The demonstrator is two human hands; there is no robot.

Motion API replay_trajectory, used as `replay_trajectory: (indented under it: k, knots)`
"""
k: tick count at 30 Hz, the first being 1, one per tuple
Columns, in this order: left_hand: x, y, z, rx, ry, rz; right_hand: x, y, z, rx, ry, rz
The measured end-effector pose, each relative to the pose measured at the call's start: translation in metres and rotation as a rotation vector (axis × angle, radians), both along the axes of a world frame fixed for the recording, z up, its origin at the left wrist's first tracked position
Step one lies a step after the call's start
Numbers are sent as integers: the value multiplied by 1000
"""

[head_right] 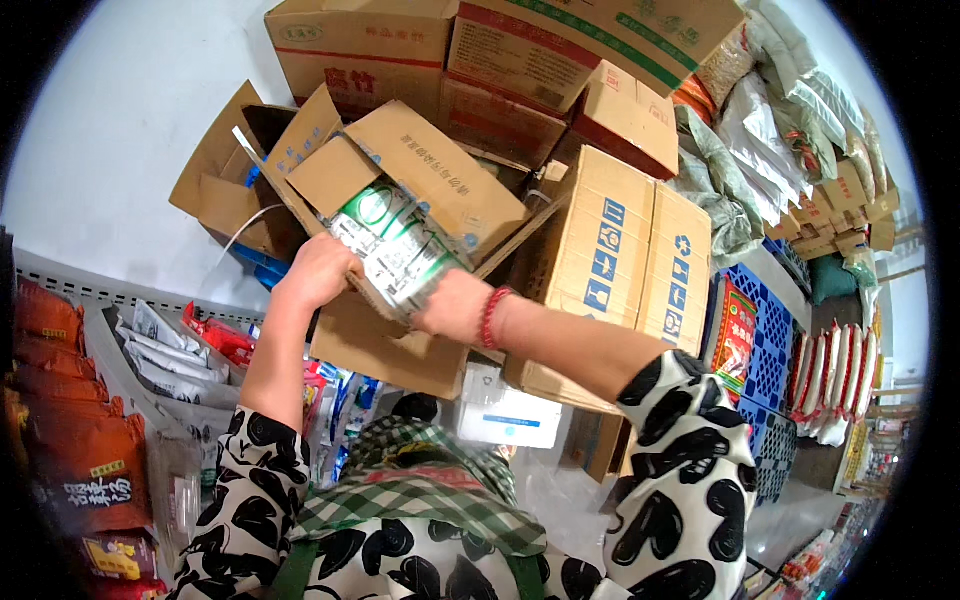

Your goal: The person sits on the floor in a storage area and restocks shelves with packaged goods. They unpack white and green packages from cardboard boxes and place them onto metal shelves, repeating the process for multiple items.

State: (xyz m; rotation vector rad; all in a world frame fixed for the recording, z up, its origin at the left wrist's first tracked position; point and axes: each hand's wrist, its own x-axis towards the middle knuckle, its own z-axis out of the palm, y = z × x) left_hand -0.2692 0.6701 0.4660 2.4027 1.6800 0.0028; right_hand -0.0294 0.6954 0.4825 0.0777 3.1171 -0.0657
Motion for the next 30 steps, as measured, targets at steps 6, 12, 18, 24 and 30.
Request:
replay_trajectory:
  k: [6,12,18,24,30]
  knots:
    - [-6,-58,-12,102,-65,57,-38,-69,-38,-154,72,-110]
    - [32,-110,-31,169,-517,420,-12,-83,-68,-298,365,-157]
    - [70,-160,-100,-170,-1007,993,34,-7,-29,-60,-65,-469]
    - [98,-160,-82,-185,-1251,836,44,37,-46,44,-596,-569]
    - [75,-176,-91,95,-536,626,33,28,-37,62,-645,-304]
